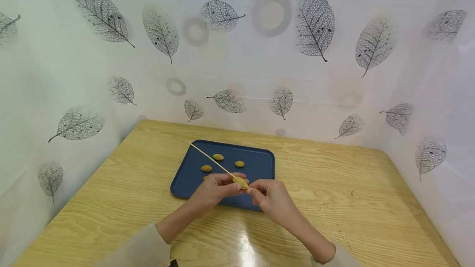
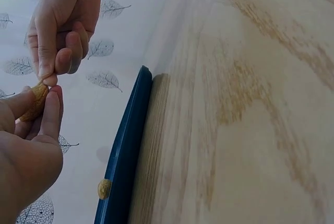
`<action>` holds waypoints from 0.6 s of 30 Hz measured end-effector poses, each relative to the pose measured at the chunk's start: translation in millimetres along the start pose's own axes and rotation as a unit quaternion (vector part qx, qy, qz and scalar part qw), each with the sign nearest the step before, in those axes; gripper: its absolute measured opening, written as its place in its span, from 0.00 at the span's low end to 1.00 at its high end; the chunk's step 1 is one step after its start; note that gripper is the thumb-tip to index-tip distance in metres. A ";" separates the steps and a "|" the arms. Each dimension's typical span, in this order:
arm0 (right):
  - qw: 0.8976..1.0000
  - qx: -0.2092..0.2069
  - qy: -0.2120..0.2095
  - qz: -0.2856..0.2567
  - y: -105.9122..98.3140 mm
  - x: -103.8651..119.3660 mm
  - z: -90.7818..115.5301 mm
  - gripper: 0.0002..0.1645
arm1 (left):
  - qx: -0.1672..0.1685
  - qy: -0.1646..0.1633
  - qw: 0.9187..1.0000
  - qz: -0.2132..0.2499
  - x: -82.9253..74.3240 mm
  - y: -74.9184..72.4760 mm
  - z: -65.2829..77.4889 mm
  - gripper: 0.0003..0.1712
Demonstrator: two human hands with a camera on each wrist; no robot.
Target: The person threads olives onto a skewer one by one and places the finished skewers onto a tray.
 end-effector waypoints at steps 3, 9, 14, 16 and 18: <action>0.999 0.028 0.010 -0.024 -0.6 -2.3 -0.5 0.11 | -0.001 -0.004 1.000 0.000 -0.7 -0.3 0.7 0.18; 0.996 0.057 0.032 -0.058 -1.7 -5.8 2.2 0.14 | 0.001 -0.003 1.000 -0.006 -1.9 2.4 0.1 0.17; 0.996 0.064 0.032 -0.059 -1.2 -5.4 4.5 0.15 | -0.004 -0.002 1.000 -0.002 -0.1 4.0 -0.3 0.17; 0.995 0.068 0.030 -0.059 -0.7 -5.3 5.3 0.15 | -0.004 -0.003 1.000 0.003 1.1 4.4 0.0 0.17; 0.995 0.072 0.030 -0.058 -0.2 -5.7 5.9 0.15 | -0.004 -0.004 1.000 0.011 2.2 5.3 0.0 0.17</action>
Point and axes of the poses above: each hand's wrist, its own z-axis away from the middle knuckle, its own y-axis out of the palm, x = y × z, the point moved 6 cm from there along -z, towards the middle knuckle, and after that the axes turned 13 degrees about x, right-handed, at the moved point
